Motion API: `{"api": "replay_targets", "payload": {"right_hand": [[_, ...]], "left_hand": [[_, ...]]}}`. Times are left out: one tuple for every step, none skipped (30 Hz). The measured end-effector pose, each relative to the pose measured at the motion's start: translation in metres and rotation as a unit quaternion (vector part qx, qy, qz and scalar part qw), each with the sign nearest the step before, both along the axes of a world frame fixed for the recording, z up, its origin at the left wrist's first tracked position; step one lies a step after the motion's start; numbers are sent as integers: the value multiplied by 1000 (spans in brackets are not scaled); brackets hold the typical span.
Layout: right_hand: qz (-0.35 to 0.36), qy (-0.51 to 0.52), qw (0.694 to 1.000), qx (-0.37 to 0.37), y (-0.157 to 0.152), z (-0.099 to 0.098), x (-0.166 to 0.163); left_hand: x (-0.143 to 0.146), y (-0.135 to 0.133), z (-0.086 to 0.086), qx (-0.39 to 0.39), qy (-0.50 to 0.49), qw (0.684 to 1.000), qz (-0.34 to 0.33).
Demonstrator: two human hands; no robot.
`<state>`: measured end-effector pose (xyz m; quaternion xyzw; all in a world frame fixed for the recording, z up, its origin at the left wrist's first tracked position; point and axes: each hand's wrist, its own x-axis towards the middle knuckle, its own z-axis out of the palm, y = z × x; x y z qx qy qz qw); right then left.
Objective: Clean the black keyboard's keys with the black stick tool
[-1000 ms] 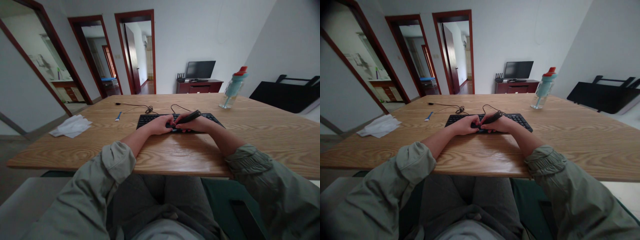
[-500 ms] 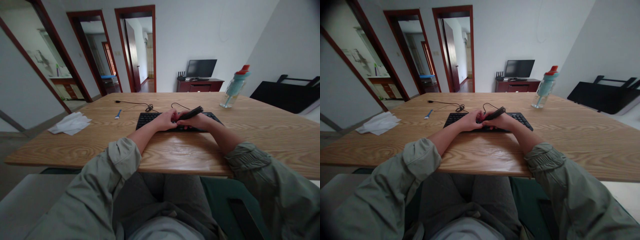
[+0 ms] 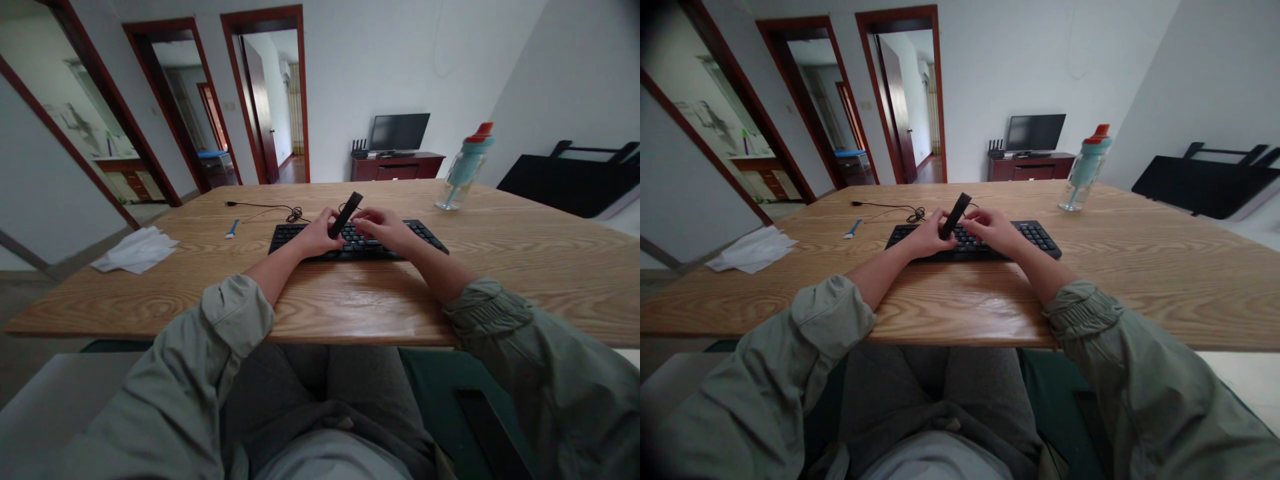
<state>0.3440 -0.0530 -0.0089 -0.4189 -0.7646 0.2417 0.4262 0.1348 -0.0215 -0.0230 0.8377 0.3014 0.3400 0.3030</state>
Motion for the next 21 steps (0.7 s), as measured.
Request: {"api": "replay_targets", "payload": {"right_hand": [[1, -21, 1000, 9, 1, -2, 0], [3, -45, 999, 19, 1, -5, 1], [5, -69, 997, 28, 2, -7, 1], [6, -88, 995, 37, 3, -9, 1], [6, -100, 994, 44, 3, -11, 1], [6, -106, 993, 49, 4, -12, 1], [5, -108, 993, 53, 4, -13, 1], [4, -108, 993, 54, 5, -13, 1], [4, -108, 993, 52, 5, -13, 1], [6, -107, 993, 49, 5, -13, 1], [10, -106, 993, 46, 5, -13, 1], [13, -103, 994, 45, 5, -13, 0], [15, -97, 994, 45, 5, -12, 0], [15, -86, 995, 46, 6, -12, 0], [14, -72, 996, 46, 6, -12, -1], [9, -57, 997, 42, 6, -11, -1], [1, -43, 999, 34, 6, -11, -1], [-11, -29, 999, 24, 7, -10, 0], [-23, -18, 999, 12, 7, -9, 0], [-35, -10, 999, 1, 7, -8, 0], [-46, -3, 999, -8, 7, -7, 1]], "left_hand": [[-1, 0, 1, 19, 5, 1000, 9], [-2, 0, 3, 42, 12, 999, 17], [-2, 0, 3, 62, 19, 998, 20], [-2, 1, 4, 78, 24, 997, 19], [-1, 2, 4, 87, 27, 996, 14], [-1, 3, 5, 93, 30, 995, 7], [0, 4, 5, 97, 31, 995, 1], [0, 4, 5, 101, 32, 994, -4], [0, 5, 5, 106, 34, 994, -9], [0, 5, 5, 110, 35, 993, -13], [0, 4, 6, 114, 37, 993, -16], [0, 4, 7, 118, 41, 992, -20], [1, 3, 7, 123, 46, 991, -22], [1, 3, 8, 129, 52, 990, -25], [2, 2, 9, 136, 60, 989, -28], [3, 2, 9, 142, 67, 987, -32], [3, 2, 9, 147, 72, 986, -34], [4, 2, 9, 150, 75, 985, -36], [5, 3, 8, 150, 75, 985, -37], [6, 3, 8, 148, 76, 985, -36], [7, 4, 7, 146, 76, 986, -34]]}}
